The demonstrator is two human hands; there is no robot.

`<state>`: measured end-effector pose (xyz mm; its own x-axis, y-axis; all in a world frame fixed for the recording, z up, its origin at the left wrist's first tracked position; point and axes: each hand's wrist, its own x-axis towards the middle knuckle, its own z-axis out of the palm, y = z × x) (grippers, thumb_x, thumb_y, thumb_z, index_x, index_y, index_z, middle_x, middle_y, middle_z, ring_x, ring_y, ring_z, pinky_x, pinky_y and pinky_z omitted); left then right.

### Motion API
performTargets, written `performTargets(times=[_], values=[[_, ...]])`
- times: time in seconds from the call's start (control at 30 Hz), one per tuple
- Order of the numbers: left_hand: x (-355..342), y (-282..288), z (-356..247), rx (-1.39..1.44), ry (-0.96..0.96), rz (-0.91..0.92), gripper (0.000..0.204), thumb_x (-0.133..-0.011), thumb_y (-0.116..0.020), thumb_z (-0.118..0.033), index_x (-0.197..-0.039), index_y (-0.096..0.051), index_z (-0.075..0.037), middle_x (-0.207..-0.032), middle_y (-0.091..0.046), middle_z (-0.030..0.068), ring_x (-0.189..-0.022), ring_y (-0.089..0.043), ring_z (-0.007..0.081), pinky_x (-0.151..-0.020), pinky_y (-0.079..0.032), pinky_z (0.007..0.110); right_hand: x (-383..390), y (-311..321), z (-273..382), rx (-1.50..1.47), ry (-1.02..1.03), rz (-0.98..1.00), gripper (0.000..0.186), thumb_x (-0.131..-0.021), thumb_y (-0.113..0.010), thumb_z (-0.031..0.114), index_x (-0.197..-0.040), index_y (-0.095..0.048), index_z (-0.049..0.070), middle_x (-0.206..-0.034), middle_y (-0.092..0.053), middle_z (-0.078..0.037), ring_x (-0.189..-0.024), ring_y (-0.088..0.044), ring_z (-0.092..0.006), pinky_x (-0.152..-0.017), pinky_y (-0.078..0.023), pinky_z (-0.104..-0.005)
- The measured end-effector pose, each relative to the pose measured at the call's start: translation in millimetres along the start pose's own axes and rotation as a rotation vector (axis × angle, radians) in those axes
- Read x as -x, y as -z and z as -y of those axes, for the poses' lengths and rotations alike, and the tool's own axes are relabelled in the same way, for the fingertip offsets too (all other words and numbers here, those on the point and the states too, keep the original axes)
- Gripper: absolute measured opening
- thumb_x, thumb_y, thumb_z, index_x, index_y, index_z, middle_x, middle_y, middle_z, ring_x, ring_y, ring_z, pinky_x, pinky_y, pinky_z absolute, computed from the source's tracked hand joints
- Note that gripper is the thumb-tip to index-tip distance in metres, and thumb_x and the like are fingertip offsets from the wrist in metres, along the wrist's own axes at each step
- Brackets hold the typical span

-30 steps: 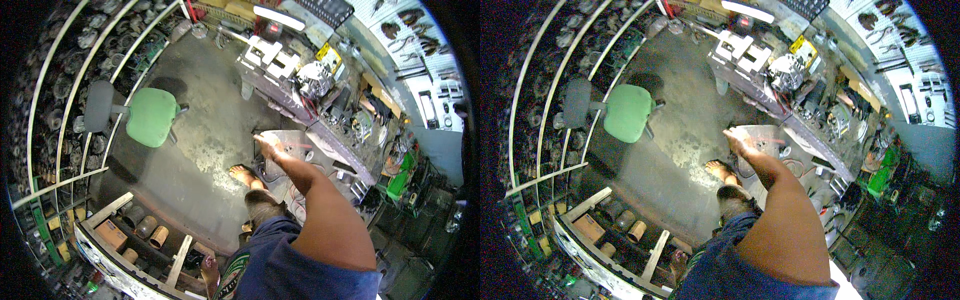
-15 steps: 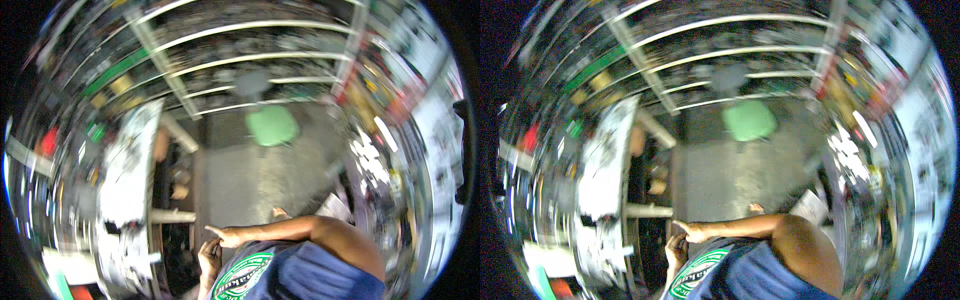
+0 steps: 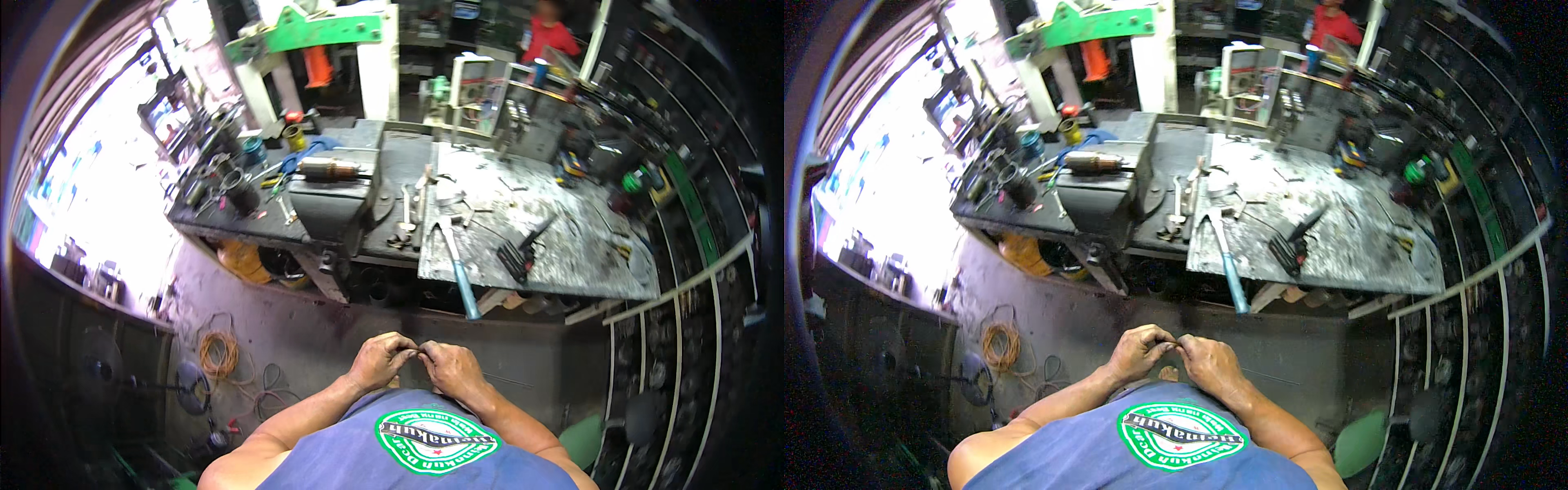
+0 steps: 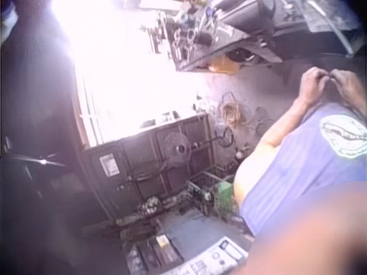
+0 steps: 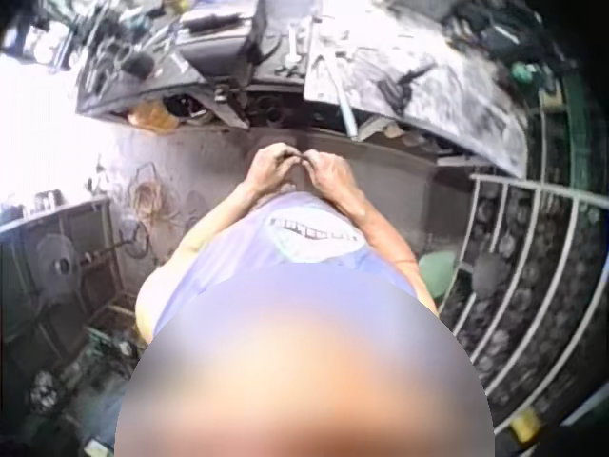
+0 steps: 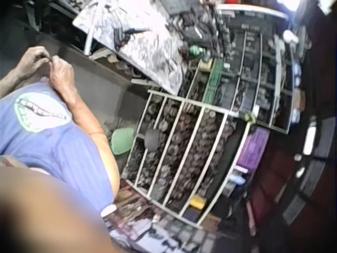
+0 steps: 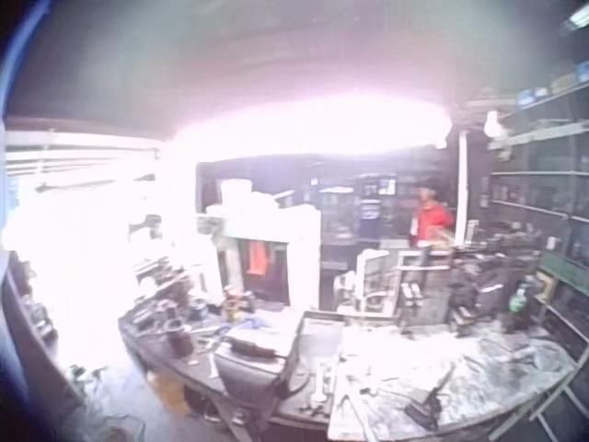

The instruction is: The person cleans and assembles small mechanical components on a workbench, using a cloth to wipe parts and a vise to hold a cylindrical object while inserting a pin. The person handles multiple metal parts and tools throughout the process.

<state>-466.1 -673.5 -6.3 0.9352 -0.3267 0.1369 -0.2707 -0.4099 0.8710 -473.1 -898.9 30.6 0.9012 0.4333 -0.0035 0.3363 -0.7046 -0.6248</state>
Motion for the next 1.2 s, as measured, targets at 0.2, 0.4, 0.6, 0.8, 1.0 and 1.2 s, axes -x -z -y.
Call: performTargets(times=[0.2,0.4,0.6,0.8,1.0,1.2], values=[[-57.6,40.4,14.5,-0.056,0.080,-0.214,0.016,-0.098,-0.085,-0.016,-0.103,-0.079,-0.002,-0.098,-0.078,0.0148,-0.091,-0.077,0.0330,-0.082,-0.061,0.042,-104.8,40.4,-23.4,-0.019,0.199,0.052,0.014,-0.102,-0.073,0.012,-0.112,-0.078,0.005,-0.087,-0.077,-0.018,-0.094,-0.078,-0.0413,-0.079,-0.061,-0.0518],[-135.3,107.5,9.2,-0.069,0.033,-0.674,0.027,-0.097,-0.085,-0.008,-0.121,-0.074,-0.003,-0.109,-0.079,0.0127,-0.098,-0.078,0.0289,-0.089,-0.061,0.039,-222.9,97.7,-44.0,-0.034,0.426,-0.193,0.015,-0.104,-0.075,0.008,-0.117,-0.074,0.003,-0.099,-0.078,-0.024,-0.090,-0.076,-0.0468,-0.079,-0.061,-0.0546],[-202.1,222.5,3.1,-0.411,-0.119,-0.823,0.038,-0.095,-0.087,-0.013,-0.129,-0.072,-0.005,-0.124,-0.076,0.0159,-0.120,-0.072,0.0371,-0.107,-0.056,0.046,-307.0,134.7,-12.3,-0.102,0.410,-0.106,0.013,-0.103,-0.074,0.004,-0.114,-0.069,0.003,-0.093,-0.076,-0.023,-0.087,-0.076,-0.0471,-0.075,-0.059,-0.0549],[-297.8,309.8,39.4,-0.582,-0.208,-0.661,0.033,-0.096,-0.084,-0.017,-0.125,-0.073,-0.006,-0.119,-0.077,0.0153,-0.117,-0.073,0.0378,-0.107,-0.055,0.049,-358.9,125.3,30.5,0.134,0.459,-0.118,0.032,-0.087,-0.070,-0.005,-0.117,-0.070,0.005,-0.094,-0.069,-0.019,-0.091,-0.070,-0.0434,-0.080,-0.057,-0.0551],[-320.8,313.4,79.9,-0.301,0.069,-0.287,0.023,-0.103,-0.080,-0.022,-0.115,-0.080,-0.003,-0.100,-0.082,0.0193,-0.094,-0.080,0.0345,-0.086,-0.062,0.047,-396.4,110.0,54.4,0.330,0.381,-0.137,0.016,-0.098,-0.075,0.007,-0.113,-0.072,0.006,-0.091,-0.074,-0.017,-0.086,-0.074,-0.0413,-0.075,-0.059,-0.0532],[-317.9,303.1,68.3,-0.434,0.003,-0.302,0.028,-0.102,-0.082,-0.025,-0.122,-0.079,-0.007,-0.101,-0.081,0.0167,-0.096,-0.079,0.0364,-0.086,-0.061,0.048,-409.0,118.6,64.5,0.442,0.365,-0.059,0.014,-0.099,-0.076,0.011,-0.112,-0.072,0.007,-0.087,-0.073,-0.015,-0.081,-0.075,-0.0374,-0.071,-0.059,-0.0513]])
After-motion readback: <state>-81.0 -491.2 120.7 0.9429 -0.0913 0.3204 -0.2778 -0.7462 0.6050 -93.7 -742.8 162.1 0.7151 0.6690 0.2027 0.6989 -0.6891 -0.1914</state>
